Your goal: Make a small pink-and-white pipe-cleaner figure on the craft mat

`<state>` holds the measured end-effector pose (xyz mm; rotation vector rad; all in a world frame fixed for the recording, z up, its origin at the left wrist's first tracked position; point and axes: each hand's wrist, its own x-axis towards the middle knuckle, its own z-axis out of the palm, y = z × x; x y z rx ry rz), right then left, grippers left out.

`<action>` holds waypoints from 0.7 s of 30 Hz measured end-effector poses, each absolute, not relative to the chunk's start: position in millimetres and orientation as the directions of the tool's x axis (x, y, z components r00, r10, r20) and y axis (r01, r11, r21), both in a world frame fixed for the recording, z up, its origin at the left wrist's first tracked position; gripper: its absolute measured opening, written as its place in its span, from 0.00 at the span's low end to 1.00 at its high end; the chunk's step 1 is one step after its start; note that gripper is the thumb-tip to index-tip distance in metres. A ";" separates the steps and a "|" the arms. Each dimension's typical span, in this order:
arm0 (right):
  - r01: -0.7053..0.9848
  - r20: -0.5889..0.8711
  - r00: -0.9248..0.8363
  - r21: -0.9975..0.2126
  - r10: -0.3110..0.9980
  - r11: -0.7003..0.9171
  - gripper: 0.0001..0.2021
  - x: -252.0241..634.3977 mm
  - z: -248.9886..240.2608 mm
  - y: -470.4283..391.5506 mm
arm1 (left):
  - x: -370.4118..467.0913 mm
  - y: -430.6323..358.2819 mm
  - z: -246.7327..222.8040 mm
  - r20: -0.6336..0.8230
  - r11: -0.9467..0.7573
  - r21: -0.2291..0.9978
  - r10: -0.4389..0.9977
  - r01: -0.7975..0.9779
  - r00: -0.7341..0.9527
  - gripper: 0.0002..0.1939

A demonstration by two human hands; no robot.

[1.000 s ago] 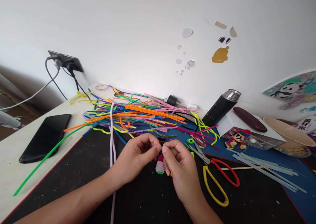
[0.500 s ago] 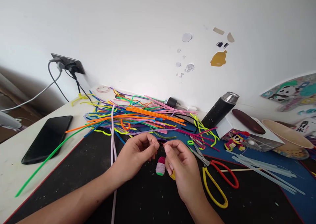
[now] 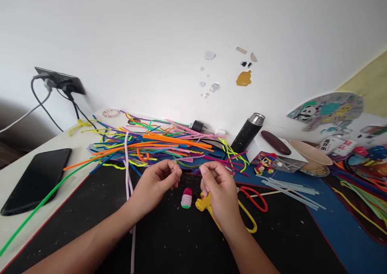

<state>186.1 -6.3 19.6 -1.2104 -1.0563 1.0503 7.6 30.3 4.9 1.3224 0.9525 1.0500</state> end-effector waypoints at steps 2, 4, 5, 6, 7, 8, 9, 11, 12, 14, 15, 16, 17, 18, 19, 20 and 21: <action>-0.042 0.080 0.264 -0.995 0.961 0.095 0.15 192.8 18.3 -4.1 | 5.9 33.5 5.6 0.046 -0.035 0.998 0.967 -0.046 0.249 0.22; -0.010 0.089 0.291 -0.995 0.953 0.095 0.15 202.0 16.0 -5.3 | 4.4 35.7 5.9 0.048 -0.037 0.998 0.969 -0.050 0.242 0.23; 0.041 0.084 0.270 -0.996 0.959 0.075 0.15 208.3 14.8 -7.7 | 3.9 36.4 5.9 0.050 -0.039 0.998 0.970 -0.050 0.239 0.23; 0.121 0.088 0.243 -0.991 0.966 0.059 0.16 215.9 13.9 -11.1 | 3.6 36.9 5.6 0.052 -0.042 0.998 0.970 -0.049 0.236 0.23; 0.234 0.108 0.224 -0.971 0.969 0.054 0.17 224.9 13.1 -15.6 | 3.5 37.1 5.1 0.055 -0.045 0.998 0.971 -0.046 0.234 0.23; 0.358 0.132 0.204 -0.932 0.970 0.051 0.17 235.2 12.7 -20.7 | 3.7 37.2 4.3 0.057 -0.048 0.998 0.971 -0.044 0.232 0.23; 0.480 0.153 0.194 -0.876 0.969 0.042 0.16 246.7 12.7 -26.3 | 4.0 37.2 3.3 0.058 -0.049 0.998 0.970 -0.042 0.235 0.23; 0.670 0.131 0.168 -0.742 0.977 -0.015 0.15 271.2 13.6 -37.7 | 5.0 37.2 0.9 0.061 -0.052 0.998 0.968 -0.045 0.245 0.23; 0.733 0.113 0.173 -0.679 0.978 -0.051 0.15 283.3 14.5 -43.1 | 5.4 37.3 -0.5 0.063 -0.053 0.998 0.966 -0.047 0.251 0.23; 0.820 0.056 0.169 -0.562 0.984 -0.109 0.16 304.9 17.0 -52.6 | 6.1 37.6 -3.2 0.069 -0.059 0.997 0.964 -0.045 0.257 0.22; 0.858 0.030 0.165 -0.497 0.986 -0.129 0.18 313.5 18.4 -56.6 | 6.3 37.8 -4.4 0.072 -0.063 0.997 0.963 -0.040 0.261 0.22; 0.892 -0.001 0.154 -0.429 0.988 -0.140 0.19 320.5 19.9 -60.0 | 6.3 38.0 -5.5 0.074 -0.067 0.997 0.961 -0.034 0.265 0.22; 0.921 -0.016 0.147 -0.363 0.989 -0.143 0.20 325.7 21.2 -62.8 | 6.2 38.2 -6.4 0.075 -0.070 0.997 0.960 -0.028 0.269 0.22; 0.943 -0.035 0.138 -0.301 0.990 -0.142 0.21 329.1 22.3 -65.1 | 5.9 38.4 -7.2 0.076 -0.072 0.997 0.960 -0.025 0.271 0.23; 0.959 -0.051 0.128 -0.250 0.990 -0.137 0.22 330.9 23.1 -66.7 | 5.6 38.6 -7.9 0.077 -0.074 0.997 0.959 -0.022 0.272 0.23; 0.970 -0.069 0.120 -0.206 0.990 -0.132 0.24 331.5 23.6 -67.8 | 5.2 38.9 -8.6 0.078 -0.076 0.997 0.959 -0.020 0.274 0.23; 0.977 -0.092 0.111 -0.172 0.990 -0.126 0.24 331.1 23.9 -68.3 | 4.8 39.1 -9.3 0.080 -0.078 0.997 0.958 -0.017 0.275 0.23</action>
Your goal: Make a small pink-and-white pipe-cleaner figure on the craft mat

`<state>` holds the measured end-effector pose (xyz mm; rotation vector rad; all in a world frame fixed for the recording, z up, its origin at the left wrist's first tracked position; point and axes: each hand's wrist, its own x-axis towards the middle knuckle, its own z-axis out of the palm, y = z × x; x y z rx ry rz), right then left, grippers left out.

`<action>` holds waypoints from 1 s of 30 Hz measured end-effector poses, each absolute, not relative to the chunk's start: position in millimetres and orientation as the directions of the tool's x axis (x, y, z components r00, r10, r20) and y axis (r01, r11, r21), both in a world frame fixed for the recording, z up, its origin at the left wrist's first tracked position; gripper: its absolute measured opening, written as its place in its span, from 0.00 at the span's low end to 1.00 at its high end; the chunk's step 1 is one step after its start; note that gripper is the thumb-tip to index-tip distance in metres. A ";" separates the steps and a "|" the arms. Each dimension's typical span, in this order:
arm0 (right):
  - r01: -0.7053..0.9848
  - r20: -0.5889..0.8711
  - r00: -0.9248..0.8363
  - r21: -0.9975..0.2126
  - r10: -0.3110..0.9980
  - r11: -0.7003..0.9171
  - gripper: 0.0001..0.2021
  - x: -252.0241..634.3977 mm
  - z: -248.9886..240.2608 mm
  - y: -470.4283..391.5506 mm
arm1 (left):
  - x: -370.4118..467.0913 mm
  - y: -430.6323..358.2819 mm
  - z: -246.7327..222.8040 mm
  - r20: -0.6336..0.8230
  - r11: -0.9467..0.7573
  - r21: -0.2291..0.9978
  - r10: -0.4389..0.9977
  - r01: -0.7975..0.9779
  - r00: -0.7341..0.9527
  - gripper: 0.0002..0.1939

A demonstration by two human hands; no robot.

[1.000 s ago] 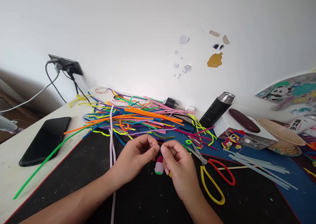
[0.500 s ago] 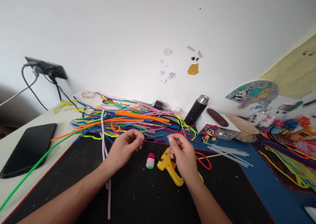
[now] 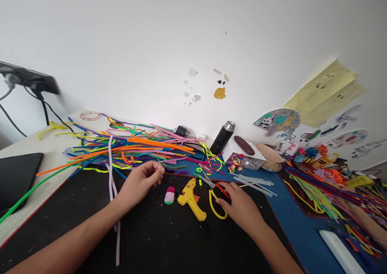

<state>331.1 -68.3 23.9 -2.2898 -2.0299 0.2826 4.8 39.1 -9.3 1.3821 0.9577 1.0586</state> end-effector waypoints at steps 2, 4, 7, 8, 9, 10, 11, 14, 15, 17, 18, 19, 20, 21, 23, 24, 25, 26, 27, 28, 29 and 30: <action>0.986 -0.133 0.099 -0.118 0.986 -0.115 0.25 328.7 23.6 -68.1 | 3.7 40.0 -11.1 0.082 -0.083 0.997 0.957 -0.006 0.280 0.24; 0.991 -0.160 0.099 -0.072 0.982 -0.111 0.25 325.8 23.2 -66.8 | 2.7 41.1 -13.3 0.085 -0.089 0.996 0.956 0.000 0.281 0.24; 0.993 -0.177 0.102 -0.038 0.979 -0.111 0.26 323.2 23.7 -64.7 | 1.6 42.4 -16.2 0.088 -0.090 0.996 0.954 -0.005 0.288 0.23; 0.993 -0.183 0.100 -0.036 0.978 -0.109 0.26 323.0 24.0 -64.3 | 1.5 42.6 -16.8 0.088 -0.090 0.996 0.952 -0.007 0.293 0.23; 0.994 -0.186 0.095 -0.035 0.978 -0.104 0.27 322.9 24.4 -64.0 | 1.5 42.7 -17.2 0.089 -0.091 0.996 0.950 -0.008 0.299 0.23; 0.995 -0.189 0.090 -0.034 0.978 -0.098 0.27 323.1 24.7 -63.8 | 1.5 42.7 -17.4 0.091 -0.092 0.996 0.948 -0.010 0.304 0.23; 0.995 -0.191 0.087 -0.031 0.978 -0.095 0.27 323.5 24.8 -63.5 | 1.7 42.6 -17.5 0.094 -0.095 0.995 0.947 -0.011 0.307 0.23; 0.994 -0.207 0.099 -0.020 0.973 -0.106 0.26 325.1 24.2 -62.4 | 1.9 42.5 -18.1 0.101 -0.103 0.995 0.945 -0.011 0.312 0.22; 0.994 -0.218 0.104 -0.018 0.970 -0.111 0.26 325.6 23.9 -61.8 | 1.8 42.6 -18.6 0.102 -0.105 0.994 0.944 -0.010 0.314 0.22; 0.993 -0.237 0.107 -0.020 0.965 -0.115 0.25 325.9 23.8 -60.5 | 1.3 42.9 -19.8 0.101 -0.106 0.994 0.942 -0.003 0.319 0.23; 0.993 -0.245 0.104 -0.020 0.964 -0.112 0.24 325.5 24.2 -59.9 | 1.0 43.2 -20.5 0.099 -0.104 0.995 0.941 0.000 0.324 0.23; 0.994 -0.250 0.098 -0.018 0.963 -0.106 0.23 324.6 24.7 -59.5 | 0.8 43.5 -21.3 0.096 -0.103 0.995 0.940 0.003 0.327 0.23; 0.995 -0.254 0.093 -0.013 0.963 -0.100 0.23 323.3 25.4 -59.2 | 0.5 43.8 -22.0 0.094 -0.101 0.995 0.939 0.004 0.330 0.23; 0.995 -0.256 0.091 -0.004 0.962 -0.096 0.23 321.6 26.3 -59.2 | 0.3 44.1 -22.7 0.094 -0.101 0.995 0.939 0.005 0.331 0.23; 0.995 -0.258 0.098 0.016 0.961 -0.097 0.23 317.9 28.1 -59.9 | 0.1 44.6 -23.8 0.095 -0.102 0.995 0.938 0.005 0.333 0.23; 0.995 -0.256 0.105 0.023 0.961 -0.102 0.23 316.3 29.0 -60.5 | 0.1 44.8 -24.2 0.096 -0.104 0.995 0.937 0.006 0.335 0.23; 0.994 -0.252 0.113 0.025 0.961 -0.110 0.23 315.2 29.7 -61.4 | 0.1 44.9 -24.5 0.096 -0.105 0.994 0.936 0.007 0.338 0.23; 0.993 -0.250 0.122 0.020 0.961 -0.121 0.23 314.6 30.3 -62.4 | 0.2 45.0 -24.7 0.097 -0.106 0.994 0.934 0.007 0.343 0.23; 0.991 -0.247 0.129 0.005 0.960 -0.132 0.22 314.7 30.5 -63.5 | 0.3 44.9 -24.7 0.098 -0.107 0.994 0.933 0.007 0.346 0.23; 0.990 -0.245 0.133 -0.021 0.960 -0.143 0.21 315.4 30.4 -64.6 | 0.4 44.8 -24.7 0.099 -0.108 0.994 0.932 0.006 0.349 0.23; 0.986 -0.241 0.137 -0.056 0.961 -0.155 0.21 316.7 29.7 -65.9 | 0.6 44.7 -24.4 0.100 -0.109 0.994 0.932 0.006 0.349 0.23; 0.981 -0.238 0.141 -0.099 0.961 -0.168 0.20 318.4 28.4 -67.1 | 0.7 44.5 -24.1 0.100 -0.109 0.994 0.931 0.006 0.350 0.23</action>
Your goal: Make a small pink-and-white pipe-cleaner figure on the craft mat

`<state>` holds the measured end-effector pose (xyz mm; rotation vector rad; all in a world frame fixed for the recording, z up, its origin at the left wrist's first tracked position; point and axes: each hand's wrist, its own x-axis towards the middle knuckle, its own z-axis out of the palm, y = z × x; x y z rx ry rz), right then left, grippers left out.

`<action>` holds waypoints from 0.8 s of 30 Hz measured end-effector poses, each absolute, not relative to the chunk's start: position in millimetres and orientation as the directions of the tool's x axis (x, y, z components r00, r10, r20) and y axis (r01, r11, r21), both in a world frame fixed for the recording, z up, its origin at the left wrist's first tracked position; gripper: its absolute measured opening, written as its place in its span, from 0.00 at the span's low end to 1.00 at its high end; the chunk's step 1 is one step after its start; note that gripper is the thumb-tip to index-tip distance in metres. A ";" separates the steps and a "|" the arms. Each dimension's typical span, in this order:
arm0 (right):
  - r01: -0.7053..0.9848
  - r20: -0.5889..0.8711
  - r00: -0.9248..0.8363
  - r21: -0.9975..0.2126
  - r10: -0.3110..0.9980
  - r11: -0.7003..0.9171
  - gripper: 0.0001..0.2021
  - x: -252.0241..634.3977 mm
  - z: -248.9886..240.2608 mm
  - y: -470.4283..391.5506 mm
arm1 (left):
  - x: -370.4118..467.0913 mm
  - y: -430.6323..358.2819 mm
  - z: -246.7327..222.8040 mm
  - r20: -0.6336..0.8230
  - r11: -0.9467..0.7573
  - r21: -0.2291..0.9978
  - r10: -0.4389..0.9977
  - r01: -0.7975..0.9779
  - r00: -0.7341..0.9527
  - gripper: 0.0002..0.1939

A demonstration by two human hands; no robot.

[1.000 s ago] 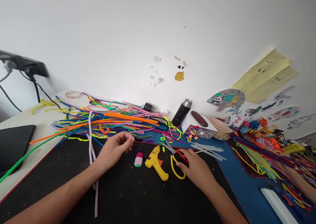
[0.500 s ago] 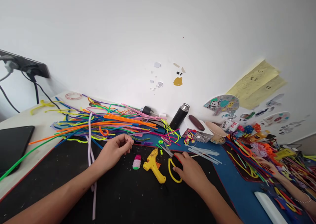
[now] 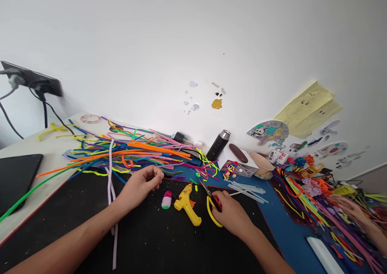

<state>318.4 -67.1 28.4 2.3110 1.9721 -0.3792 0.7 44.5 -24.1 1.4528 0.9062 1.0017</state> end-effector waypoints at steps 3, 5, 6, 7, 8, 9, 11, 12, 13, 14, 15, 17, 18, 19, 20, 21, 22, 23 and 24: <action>0.943 -0.240 0.158 -0.251 0.958 -0.219 0.18 324.1 21.3 -70.6 | 1.0 43.6 -22.5 0.100 -0.112 0.994 0.930 0.014 0.352 0.23; 0.893 -0.252 0.166 -0.371 0.953 -0.254 0.18 327.0 15.7 -72.4 | 1.2 42.8 -21.1 0.104 -0.120 0.993 0.929 0.024 0.356 0.24; 0.859 -0.260 0.165 -0.436 0.951 -0.268 0.19 327.9 13.6 -73.2 | 1.3 42.5 -20.4 0.106 -0.124 0.992 0.928 0.028 0.357 0.24; 0.813 -0.269 0.168 -0.506 0.948 -0.288 0.19 328.3 12.2 -73.9 | 1.4 42.2 -19.7 0.107 -0.126 0.992 0.928 0.031 0.358 0.23; 0.752 -0.293 0.177 -0.576 0.940 -0.321 0.18 328.5 11.8 -74.8 | 1.6 42.0 -19.1 0.107 -0.127 0.991 0.927 0.033 0.360 0.23; 0.671 -0.332 0.185 -0.645 0.925 -0.365 0.18 328.3 12.4 -76.0 | 1.7 41.8 -18.6 0.106 -0.126 0.991 0.927 0.032 0.360 0.23; 0.463 -0.418 0.177 -0.764 0.891 -0.450 0.19 327.0 15.8 -79.5 | 1.7 41.6 -18.3 0.104 -0.122 0.992 0.928 0.028 0.358 0.23; 0.356 -0.444 0.162 -0.806 0.881 -0.472 0.20 326.1 17.9 -81.9 | 1.5 41.7 -18.5 0.104 -0.121 0.992 0.928 0.025 0.357 0.24; 0.264 -0.456 0.144 -0.838 0.878 -0.478 0.22 324.9 19.7 -84.7 | 1.4 41.7 -18.8 0.105 -0.121 0.992 0.928 0.022 0.357 0.24; 0.194 -0.454 0.127 -0.861 0.882 -0.470 0.23 323.6 20.8 -87.6 | 1.2 41.8 -19.3 0.107 -0.122 0.992 0.928 0.019 0.357 0.23; 0.140 -0.446 0.117 -0.877 0.887 -0.460 0.24 322.3 21.0 -90.5 | 1.0 41.9 -19.7 0.109 -0.123 0.992 0.928 0.016 0.357 0.23; 0.062 -0.457 0.103 -0.884 0.884 -0.464 0.26 319.7 18.7 -95.4 | 0.8 42.1 -20.2 0.111 -0.123 0.992 0.926 0.011 0.360 0.23; 0.031 -0.468 0.103 -0.881 0.878 -0.473 0.26 318.6 16.7 -97.1 | 0.9 42.1 -20.3 0.110 -0.121 0.993 0.926 0.009 0.362 0.22; 0.003 -0.475 0.106 -0.878 0.873 -0.478 0.27 317.7 14.7 -98.4 | 1.0 42.1 -20.1 0.108 -0.118 0.993 0.926 0.007 0.363 0.22; -0.024 -0.476 0.117 -0.879 0.872 -0.476 0.27 316.9 13.2 -99.1 | 1.2 42.0 -19.7 0.105 -0.114 0.993 0.926 0.004 0.363 0.22; -0.048 -0.469 0.130 -0.883 0.873 -0.467 0.27 316.2 12.7 -99.4 | 1.5 42.0 -19.2 0.102 -0.110 0.994 0.927 0.000 0.361 0.22; -0.072 -0.454 0.141 -0.891 0.880 -0.448 0.27 315.4 13.4 -99.3 | 1.7 41.9 -18.5 0.100 -0.105 0.994 0.929 -0.008 0.357 0.22; -0.096 -0.429 0.149 -0.903 0.891 -0.419 0.27 314.2 15.6 -98.9 | 2.0 41.7 -17.7 0.099 -0.100 0.995 0.931 -0.017 0.352 0.22; -0.120 -0.400 0.147 -0.915 0.905 -0.385 0.27 312.5 19.1 -98.1 | 2.3 41.6 -16.8 0.099 -0.095 0.995 0.933 -0.029 0.347 0.22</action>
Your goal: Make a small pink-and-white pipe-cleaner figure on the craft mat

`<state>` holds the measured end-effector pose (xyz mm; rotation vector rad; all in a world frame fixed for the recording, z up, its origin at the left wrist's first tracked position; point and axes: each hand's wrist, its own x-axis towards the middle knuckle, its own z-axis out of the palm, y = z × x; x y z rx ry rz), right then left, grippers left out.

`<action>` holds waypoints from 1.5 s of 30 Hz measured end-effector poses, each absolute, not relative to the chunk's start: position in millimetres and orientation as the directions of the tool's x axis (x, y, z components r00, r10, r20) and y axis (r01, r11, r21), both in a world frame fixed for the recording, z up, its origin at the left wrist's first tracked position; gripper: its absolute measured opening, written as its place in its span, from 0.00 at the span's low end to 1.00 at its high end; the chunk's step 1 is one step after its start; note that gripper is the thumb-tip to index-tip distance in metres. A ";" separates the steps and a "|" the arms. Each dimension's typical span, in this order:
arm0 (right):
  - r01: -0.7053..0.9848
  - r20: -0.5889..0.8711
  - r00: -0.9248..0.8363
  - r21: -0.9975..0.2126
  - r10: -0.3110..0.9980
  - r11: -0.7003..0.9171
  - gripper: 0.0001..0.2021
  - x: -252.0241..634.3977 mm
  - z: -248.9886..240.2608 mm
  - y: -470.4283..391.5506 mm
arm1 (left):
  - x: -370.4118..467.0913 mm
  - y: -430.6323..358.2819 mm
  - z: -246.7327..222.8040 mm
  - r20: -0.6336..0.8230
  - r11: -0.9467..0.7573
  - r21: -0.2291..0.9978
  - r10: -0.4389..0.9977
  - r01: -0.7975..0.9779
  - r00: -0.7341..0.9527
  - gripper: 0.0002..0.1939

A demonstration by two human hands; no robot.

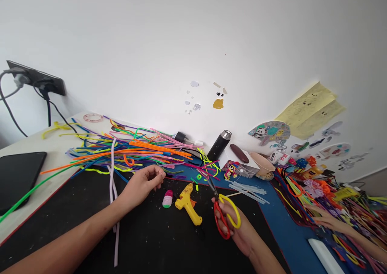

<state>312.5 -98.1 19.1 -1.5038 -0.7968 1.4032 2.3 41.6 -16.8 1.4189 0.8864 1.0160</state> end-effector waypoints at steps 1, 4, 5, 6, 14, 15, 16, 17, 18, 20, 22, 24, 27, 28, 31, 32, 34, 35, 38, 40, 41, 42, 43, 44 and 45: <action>-0.147 -0.366 0.140 -0.927 0.920 -0.346 0.27 310.0 23.7 -97.0 | 2.6 41.3 -15.8 0.098 -0.089 0.995 0.935 -0.040 0.342 0.22; -0.254 -0.267 0.072 -0.937 0.961 -0.241 0.27 296.2 39.0 -91.8 | 3.4 40.6 -12.7 0.089 -0.072 0.995 0.940 -0.062 0.329 0.22; -0.284 -0.251 0.042 -0.931 0.967 -0.229 0.26 289.4 42.7 -89.6 | 3.6 40.5 -11.8 0.083 -0.065 0.996 0.943 -0.065 0.323 0.22; -0.307 -0.233 0.014 -0.927 0.972 -0.217 0.27 281.6 45.1 -87.4 | 3.8 40.4 -10.9 0.076 -0.058 0.996 0.945 -0.068 0.318 0.22; -0.182 -0.157 -0.244 -0.962 0.957 -0.205 0.31 215.1 25.4 -72.7 | 1.2 44.2 -6.2 0.045 -0.010 0.989 0.972 -0.148 0.231 0.21; -0.140 -0.154 -0.270 -0.970 0.951 -0.197 0.31 209.2 23.0 -70.8 | 0.4 45.2 -6.0 0.047 -0.010 0.986 0.975 -0.169 0.217 0.21; -0.104 -0.151 -0.282 -0.977 0.948 -0.187 0.31 204.0 21.4 -68.7 | -0.5 46.2 -5.9 0.047 -0.007 0.981 0.978 -0.193 0.205 0.21; -0.076 -0.154 -0.281 -0.980 0.947 -0.182 0.31 199.6 20.3 -66.5 | -1.4 47.1 -5.6 0.046 -0.003 0.976 0.980 -0.217 0.193 0.21; -0.055 -0.162 -0.272 -0.981 0.948 -0.183 0.31 195.9 19.5 -64.2 | -2.2 47.9 -5.1 0.042 0.003 0.972 0.982 -0.237 0.183 0.20; -0.030 -0.190 -0.242 -0.979 0.951 -0.203 0.32 190.0 18.1 -59.9 | -3.4 48.7 -3.1 0.042 0.000 0.967 0.986 -0.255 0.161 0.20; -0.011 -0.217 -0.213 -0.974 0.953 -0.225 0.32 185.3 15.5 -56.4 | -4.0 48.2 0.1 0.043 -0.006 0.968 0.989 -0.253 0.140 0.20; -0.002 -0.235 -0.197 -0.971 0.952 -0.240 0.31 180.9 11.3 -53.9 | -4.0 46.8 3.7 0.047 -0.015 0.972 0.990 -0.234 0.132 0.20; -0.005 -0.237 -0.184 -0.970 0.954 -0.242 0.29 175.0 3.9 -51.4 | -3.3 44.4 7.4 0.040 -0.016 0.985 0.990 -0.172 0.134 0.20; 0.002 -0.232 -0.178 -0.972 0.956 -0.235 0.29 173.4 1.7 -50.6 | -2.9 43.7 8.0 0.039 -0.018 0.988 0.989 -0.153 0.140 0.20; 0.055 -0.219 -0.154 -0.975 0.963 -0.213 0.29 169.7 -3.8 -48.3 | -1.8 41.9 7.8 0.045 -0.028 0.994 0.986 -0.108 0.162 0.21; 0.072 -0.221 -0.149 -0.975 0.964 -0.212 0.29 168.8 -5.7 -47.8 | -1.4 41.4 7.3 0.047 -0.030 0.995 0.984 -0.098 0.169 0.22; 0.096 -0.234 -0.151 -0.970 0.960 -0.222 0.30 167.2 -9.8 -47.2 | -0.7 40.5 5.8 0.048 -0.032 0.995 0.982 -0.093 0.181 0.21; 0.107 -0.243 -0.151 -0.968 0.958 -0.228 0.31 166.5 -11.9 -47.1 | -0.4 40.2 4.9 0.048 -0.031 0.995 0.982 -0.096 0.185 0.21; 0.131 -0.262 -0.141 -0.961 0.955 -0.244 0.33 164.9 -17.1 -47.8 | 0.6 39.6 2.4 0.049 -0.028 0.993 0.980 -0.114 0.190 0.20; 0.127 -0.267 -0.134 -0.960 0.954 -0.251 0.33 164.4 -19.0 -48.3 | 1.2 39.4 1.7 0.048 -0.024 0.992 0.979 -0.121 0.197 0.19; 0.126 -0.270 -0.131 -0.959 0.954 -0.254 0.33 164.3 -19.6 -48.4 | 1.4 39.3 1.7 0.046 -0.022 0.992 0.978 -0.123 0.201 0.19; 0.125 -0.273 -0.129 -0.958 0.953 -0.258 0.33 164.4 -20.0 -48.4 | 1.5 39.2 2.0 0.044 -0.020 0.992 0.978 -0.121 0.204 0.19; 0.125 -0.277 -0.125 -0.957 0.953 -0.262 0.34 164.5 -20.4 -48.4 | 1.6 39.0 2.4 0.041 -0.017 0.993 0.977 -0.117 0.207 0.20; 0.126 -0.282 -0.120 -0.955 0.952 -0.267 0.34 164.7 -20.8 -48.4 | 1.7 38.8 3.0 0.039 -0.016 0.994 0.977 -0.110 0.208 0.20; 0.126 -0.286 -0.118 -0.954 0.951 -0.272 0.35 164.8 -21.3 -48.4 | 1.8 38.7 3.5 0.037 -0.016 0.995 0.977 -0.101 0.209 0.20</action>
